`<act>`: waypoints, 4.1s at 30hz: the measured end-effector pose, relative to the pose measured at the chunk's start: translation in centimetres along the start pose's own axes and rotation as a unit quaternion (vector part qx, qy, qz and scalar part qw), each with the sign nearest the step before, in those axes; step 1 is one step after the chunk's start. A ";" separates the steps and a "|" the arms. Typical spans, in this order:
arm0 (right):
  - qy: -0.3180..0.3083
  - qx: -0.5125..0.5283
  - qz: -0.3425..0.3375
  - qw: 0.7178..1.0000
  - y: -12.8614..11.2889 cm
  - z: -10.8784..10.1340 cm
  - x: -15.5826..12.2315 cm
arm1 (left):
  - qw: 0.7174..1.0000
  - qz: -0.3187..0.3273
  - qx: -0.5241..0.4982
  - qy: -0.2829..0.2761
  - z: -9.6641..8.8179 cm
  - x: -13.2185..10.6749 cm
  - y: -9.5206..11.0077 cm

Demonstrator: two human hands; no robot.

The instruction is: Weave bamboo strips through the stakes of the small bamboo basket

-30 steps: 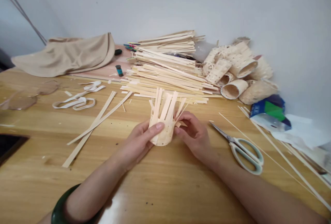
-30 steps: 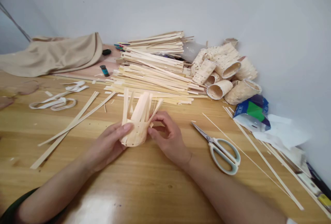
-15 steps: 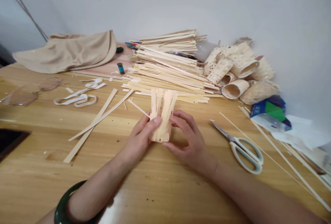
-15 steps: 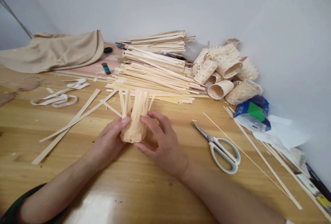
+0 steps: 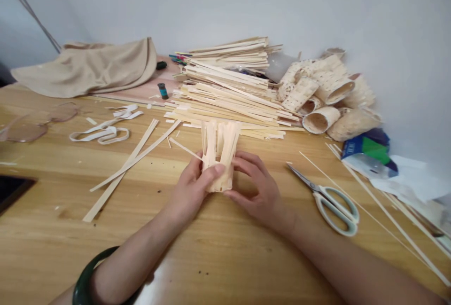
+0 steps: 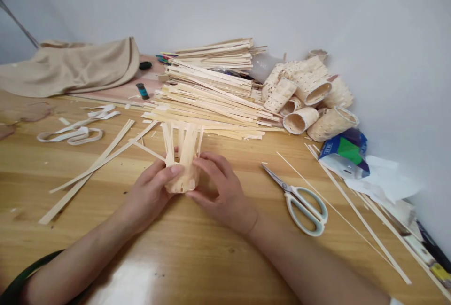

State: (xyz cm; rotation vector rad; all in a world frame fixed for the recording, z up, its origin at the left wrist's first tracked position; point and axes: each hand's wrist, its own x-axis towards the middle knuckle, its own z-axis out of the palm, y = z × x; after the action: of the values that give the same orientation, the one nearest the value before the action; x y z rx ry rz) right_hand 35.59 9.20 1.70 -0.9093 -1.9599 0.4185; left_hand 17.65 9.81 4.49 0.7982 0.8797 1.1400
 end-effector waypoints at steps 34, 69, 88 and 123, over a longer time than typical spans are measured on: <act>0.012 0.160 0.090 0.983 -0.4 0.4 0.1 | 0.990 -0.091 -0.107 0.030 -0.2 0.2 0.9; 0.077 0.369 0.288 0.880 -1.2 1.3 0.5 | 0.994 0.049 0.095 0.004 0.2 0.0 -0.8; 0.050 0.432 0.387 0.813 -2.0 0.7 1.6 | 0.995 0.020 0.055 -0.075 0.1 -0.5 0.0; -0.213 0.482 0.284 0.801 0.5 -1.3 1.5 | 0.952 -0.159 -0.104 -0.242 0.0 -2.7 0.7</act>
State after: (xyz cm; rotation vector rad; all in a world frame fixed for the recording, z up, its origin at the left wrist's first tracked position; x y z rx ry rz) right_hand 36.43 10.62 2.97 -0.6976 -1.4345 1.9034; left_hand 16.91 7.40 5.59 0.6886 0.4457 0.6925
